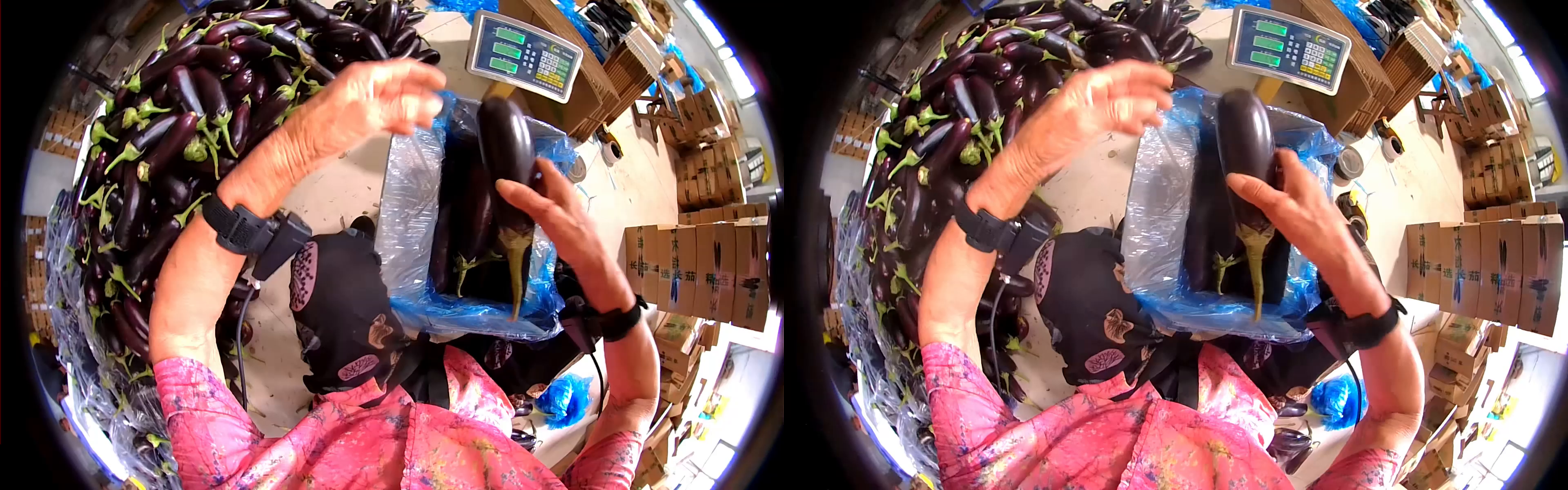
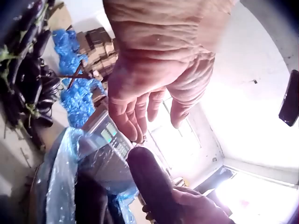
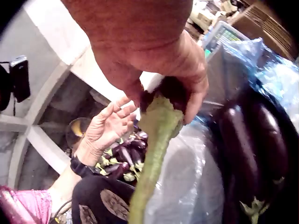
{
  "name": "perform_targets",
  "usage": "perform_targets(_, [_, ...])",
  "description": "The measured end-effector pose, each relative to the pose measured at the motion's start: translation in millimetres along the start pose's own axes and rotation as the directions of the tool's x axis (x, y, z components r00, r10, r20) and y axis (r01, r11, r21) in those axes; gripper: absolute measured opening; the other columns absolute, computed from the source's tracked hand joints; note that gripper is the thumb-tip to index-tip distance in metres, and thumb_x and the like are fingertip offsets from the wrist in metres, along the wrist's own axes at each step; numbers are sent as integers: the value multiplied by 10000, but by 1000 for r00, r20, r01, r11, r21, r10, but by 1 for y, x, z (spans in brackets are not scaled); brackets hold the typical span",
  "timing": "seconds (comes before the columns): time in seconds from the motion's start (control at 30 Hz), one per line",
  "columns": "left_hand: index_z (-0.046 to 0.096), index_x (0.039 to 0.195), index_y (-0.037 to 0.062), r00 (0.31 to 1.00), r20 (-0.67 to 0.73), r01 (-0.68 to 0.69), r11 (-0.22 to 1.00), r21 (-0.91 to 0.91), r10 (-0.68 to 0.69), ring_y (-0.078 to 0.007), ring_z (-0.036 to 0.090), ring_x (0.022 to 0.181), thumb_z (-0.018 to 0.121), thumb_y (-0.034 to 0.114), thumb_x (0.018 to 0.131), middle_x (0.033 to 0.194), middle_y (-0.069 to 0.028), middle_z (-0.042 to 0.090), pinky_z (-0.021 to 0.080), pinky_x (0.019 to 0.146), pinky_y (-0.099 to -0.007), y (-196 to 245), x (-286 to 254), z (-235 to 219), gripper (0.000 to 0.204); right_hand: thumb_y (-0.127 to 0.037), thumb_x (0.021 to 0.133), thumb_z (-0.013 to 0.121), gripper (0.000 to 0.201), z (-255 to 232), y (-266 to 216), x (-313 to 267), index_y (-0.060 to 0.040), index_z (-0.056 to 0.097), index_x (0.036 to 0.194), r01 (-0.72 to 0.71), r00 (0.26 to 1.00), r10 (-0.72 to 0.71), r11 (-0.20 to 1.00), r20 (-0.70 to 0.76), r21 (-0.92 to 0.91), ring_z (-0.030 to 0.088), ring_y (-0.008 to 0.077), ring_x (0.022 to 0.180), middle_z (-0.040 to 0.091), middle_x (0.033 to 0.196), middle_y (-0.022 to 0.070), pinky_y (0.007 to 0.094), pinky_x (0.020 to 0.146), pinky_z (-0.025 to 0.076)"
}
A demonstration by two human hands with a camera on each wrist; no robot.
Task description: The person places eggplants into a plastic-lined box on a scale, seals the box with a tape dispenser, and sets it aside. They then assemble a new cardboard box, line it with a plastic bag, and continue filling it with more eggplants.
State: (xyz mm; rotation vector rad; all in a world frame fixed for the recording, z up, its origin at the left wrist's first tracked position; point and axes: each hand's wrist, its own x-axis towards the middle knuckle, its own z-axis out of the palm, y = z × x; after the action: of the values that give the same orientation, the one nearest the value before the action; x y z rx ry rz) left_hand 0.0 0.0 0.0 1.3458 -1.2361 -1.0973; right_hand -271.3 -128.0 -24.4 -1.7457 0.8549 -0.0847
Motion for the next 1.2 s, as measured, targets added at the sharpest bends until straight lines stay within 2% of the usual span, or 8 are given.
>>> perform_targets(0.27, [575, 1329, 26, 956, -38, 291, 957, -18, -291, -177, 644, 1081, 675, 211, 934, 1163, -112, 673, 526, 951, -329, -56, 1, -9, 448, -431, 842, 764, 916, 63, 64, 35, 102, 309, 1431, -22, 996, -23, 884, -90, -468, 639, 522, 1010, 633, 1029, 399, 478, 848, 534])
perform_targets(0.37, [554, 1359, 27, 972, -8, 232, 965, 126, -233, -183, 643, 1085, 691, 150, 907, 1204, -105, 657, 516, 979, -343, -71, -3, -3, 488, -451, 829, 766, 932, 51, 67, 37, 109, 333, 1435, -33, 994, -7, 936, -111, -349, 693, 334, 806, 666, 930, 291, 385, 721, 552])
perform_targets(0.5, [480, 1446, 76, 924, 185, -358, 583, 729, 336, -332, 501, 1314, 827, 82, 691, 1423, -173, 507, 409, 1119, -437, -39, 6, 27, 831, -407, 893, 703, 739, 8, 25, 11, 93, 471, 1385, -8, 999, 12, 995, 42, -98, 709, 258, 884, 716, 992, 220, 351, 799, 554])
perform_targets(0.6, [486, 1426, 85, 813, 465, -573, 626, 529, 351, -347, 459, 1352, 851, 82, 634, 1461, -164, 475, 383, 1126, -466, -7, 22, 60, 873, -448, 1011, 528, 586, -14, -11, -10, 38, 537, 1340, -31, 964, -38, 967, 263, 254, 706, 245, 821, 707, 1032, 165, 322, 684, 574])
perform_targets(0.77, [477, 1378, -19, 949, 290, -25, 884, 466, -126, -322, 601, 1214, 826, 230, 722, 1271, -219, 621, 464, 1044, -385, 30, 24, 66, 783, -451, 1071, 409, 549, -52, 32, 3, 26, 580, 1282, -221, 919, -156, 556, 361, 802, 710, 252, 980, 696, 1133, 160, 318, 758, 578])
perform_targets(0.87, [386, 1444, -69, 870, 266, 272, 854, 444, -415, -269, 547, 1272, 824, 346, 774, 1345, -225, 569, 424, 1080, -367, 14, 20, 56, 901, -315, 1022, 572, 424, -35, 32, -9, 21, 592, 1279, -67, 987, 17, 945, 158, 319, 678, 192, 987, 689, 1107, 124, 297, 793, 536])
perform_targets(1.07, [208, 1529, -77, 862, 131, 331, 739, 587, -491, -330, 444, 1380, 800, 435, 787, 1469, -287, 439, 347, 1152, -394, 11, 10, 88, 1078, -387, 968, 636, 528, -6, 90, 25, 37, 583, 1280, 46, 999, -42, 945, 20, -324, 641, 185, 933, 669, 1004, 70, 338, 805, 523])
perform_targets(1.2, [254, 1499, -74, 914, 128, 286, 836, 469, -384, -325, 481, 1344, 791, 452, 798, 1429, -264, 473, 393, 1107, -397, 9, 20, 104, 1028, -438, 978, 611, 601, -15, 60, 14, 39, 536, 1337, -178, 974, 71, 831, 216, 527, 625, 230, 1107, 624, 1252, 162, 349, 936, 503])
